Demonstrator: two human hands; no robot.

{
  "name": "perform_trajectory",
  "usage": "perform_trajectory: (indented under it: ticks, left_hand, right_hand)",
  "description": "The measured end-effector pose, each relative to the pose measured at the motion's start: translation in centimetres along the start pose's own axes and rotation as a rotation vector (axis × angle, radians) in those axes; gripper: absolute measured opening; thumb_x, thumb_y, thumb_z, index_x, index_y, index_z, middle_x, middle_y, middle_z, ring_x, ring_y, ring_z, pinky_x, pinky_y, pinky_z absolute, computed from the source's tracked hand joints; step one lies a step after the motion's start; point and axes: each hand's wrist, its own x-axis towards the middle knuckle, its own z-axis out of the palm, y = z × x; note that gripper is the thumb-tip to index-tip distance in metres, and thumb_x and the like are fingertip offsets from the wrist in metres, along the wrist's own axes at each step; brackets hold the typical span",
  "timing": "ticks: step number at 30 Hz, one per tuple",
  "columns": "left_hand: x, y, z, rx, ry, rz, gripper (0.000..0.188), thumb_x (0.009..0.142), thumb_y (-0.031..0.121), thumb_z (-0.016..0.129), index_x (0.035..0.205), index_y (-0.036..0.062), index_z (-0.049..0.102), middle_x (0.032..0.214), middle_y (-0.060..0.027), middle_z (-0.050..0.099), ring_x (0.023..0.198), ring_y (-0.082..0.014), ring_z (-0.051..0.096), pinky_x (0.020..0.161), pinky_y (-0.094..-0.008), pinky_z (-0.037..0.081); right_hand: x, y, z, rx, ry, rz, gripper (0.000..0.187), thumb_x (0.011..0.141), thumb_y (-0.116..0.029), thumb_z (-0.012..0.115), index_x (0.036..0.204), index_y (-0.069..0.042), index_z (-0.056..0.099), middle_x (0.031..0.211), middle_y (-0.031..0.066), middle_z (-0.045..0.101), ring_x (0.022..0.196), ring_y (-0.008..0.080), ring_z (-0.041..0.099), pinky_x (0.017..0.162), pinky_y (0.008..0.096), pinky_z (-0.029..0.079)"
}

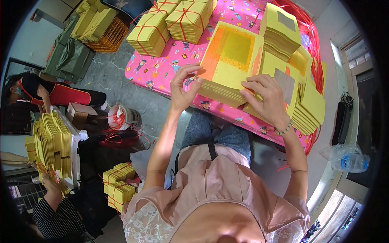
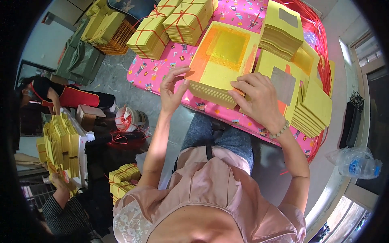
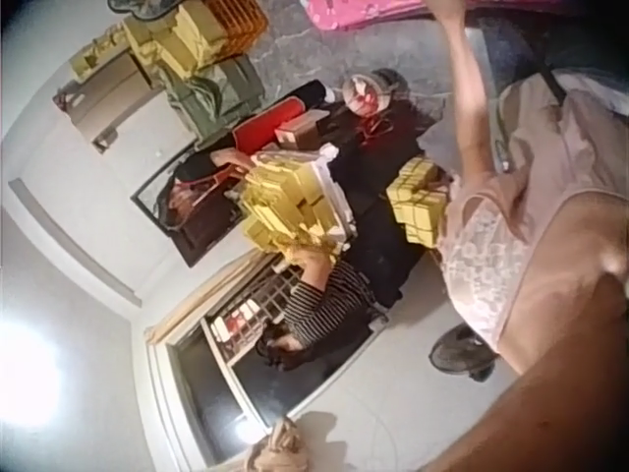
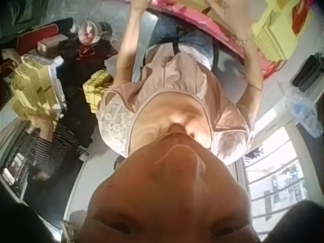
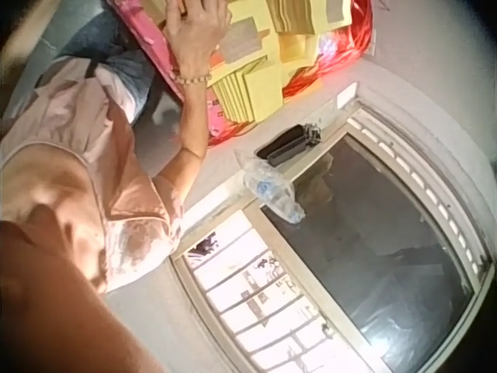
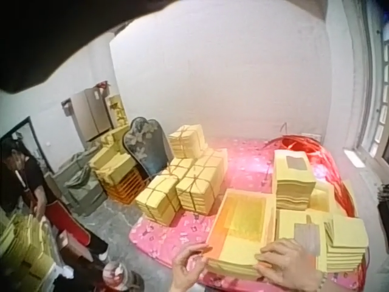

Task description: Sorting and stacking yellow paper sheets on a table.

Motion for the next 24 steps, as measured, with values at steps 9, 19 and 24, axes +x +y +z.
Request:
perform_trajectory:
  ticks: [9, 19, 24]
  left_hand:
    - [-0.86, 0.08, 0.89, -0.061, 0.053, -0.05, 0.027, 0.09, 0.003, 0.068, 0.117, 0.0039, 0.067, 0.125, -0.0109, 0.06, 0.115, -0.0183, 0.06, 0.093, -0.0304, 0.053]
    - [-0.49, 0.15, 0.95, -0.084, 0.062, -0.082, 0.026, 0.091, 0.004, 0.068, 0.117, 0.0046, 0.068, 0.122, -0.0081, 0.062, 0.112, -0.0163, 0.061, 0.092, -0.0296, 0.053]
    - [-0.41, 0.41, 1.05, -0.099, 0.061, -0.093, 0.025, 0.09, 0.004, 0.068, 0.115, 0.0049, 0.068, 0.119, -0.0064, 0.063, 0.111, -0.0152, 0.061, 0.092, -0.0292, 0.052]
  right_hand:
    - [-0.03, -0.01, 0.38, 0.115, 0.04, 0.109, 0.013, 0.083, -0.019, 0.076, 0.087, -0.007, 0.078, 0.089, 0.0083, 0.069, 0.083, 0.0256, 0.064, 0.073, 0.0372, 0.05]
    - [0.15, -0.03, 0.34, 0.157, 0.034, 0.156, 0.013, 0.085, -0.018, 0.074, 0.089, -0.006, 0.079, 0.089, 0.0095, 0.069, 0.084, 0.0251, 0.064, 0.072, 0.0358, 0.051]
    - [-0.03, -0.08, 0.47, 0.181, 0.045, 0.184, 0.013, 0.085, -0.017, 0.074, 0.089, -0.005, 0.078, 0.089, 0.0101, 0.07, 0.084, 0.0249, 0.064, 0.072, 0.0356, 0.051]
